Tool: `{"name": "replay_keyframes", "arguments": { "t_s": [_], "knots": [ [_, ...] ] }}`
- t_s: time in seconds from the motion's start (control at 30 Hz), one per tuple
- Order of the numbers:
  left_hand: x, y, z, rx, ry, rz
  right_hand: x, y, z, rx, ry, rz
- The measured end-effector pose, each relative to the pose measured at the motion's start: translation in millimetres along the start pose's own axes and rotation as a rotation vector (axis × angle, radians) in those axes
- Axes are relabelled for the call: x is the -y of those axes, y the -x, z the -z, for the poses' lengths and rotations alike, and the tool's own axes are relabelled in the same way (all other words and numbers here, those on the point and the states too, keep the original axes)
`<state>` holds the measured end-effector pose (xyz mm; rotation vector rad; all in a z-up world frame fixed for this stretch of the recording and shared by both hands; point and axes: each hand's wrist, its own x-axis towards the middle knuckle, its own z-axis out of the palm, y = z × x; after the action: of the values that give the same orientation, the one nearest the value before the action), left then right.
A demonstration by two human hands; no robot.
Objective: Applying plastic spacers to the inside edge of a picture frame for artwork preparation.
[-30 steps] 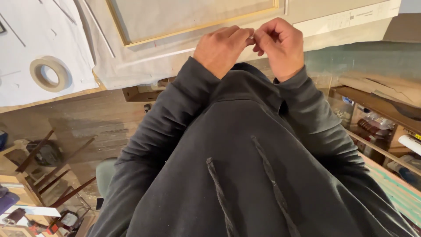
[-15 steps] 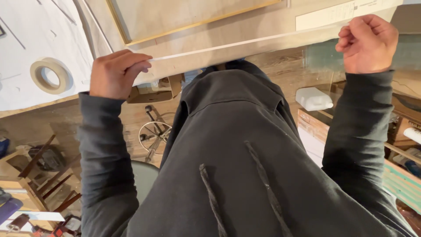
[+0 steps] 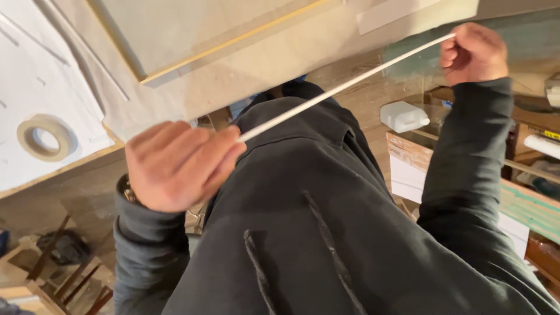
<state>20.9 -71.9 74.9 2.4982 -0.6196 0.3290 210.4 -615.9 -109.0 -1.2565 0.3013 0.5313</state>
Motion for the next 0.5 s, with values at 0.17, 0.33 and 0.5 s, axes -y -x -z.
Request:
{"name": "replay_keyframes", "arguments": {
  "t_s": [0.17,0.33,0.5],
  "knots": [
    [-23.7,-35.2,6.5,-0.076,0.116,-0.127,-21.8,-0.2,12.4,-0.012,-0.096,-0.111],
    [-23.4,-49.8,-7.2,-0.094,0.148,-0.221,-42.8,3.3,28.9,-0.026,-0.162,-0.124],
    [-8.2,-34.7,-29.8,-0.076,0.151,-0.234,-47.0,9.1,40.1,-0.016,-0.23,-0.141]
  ]
}}
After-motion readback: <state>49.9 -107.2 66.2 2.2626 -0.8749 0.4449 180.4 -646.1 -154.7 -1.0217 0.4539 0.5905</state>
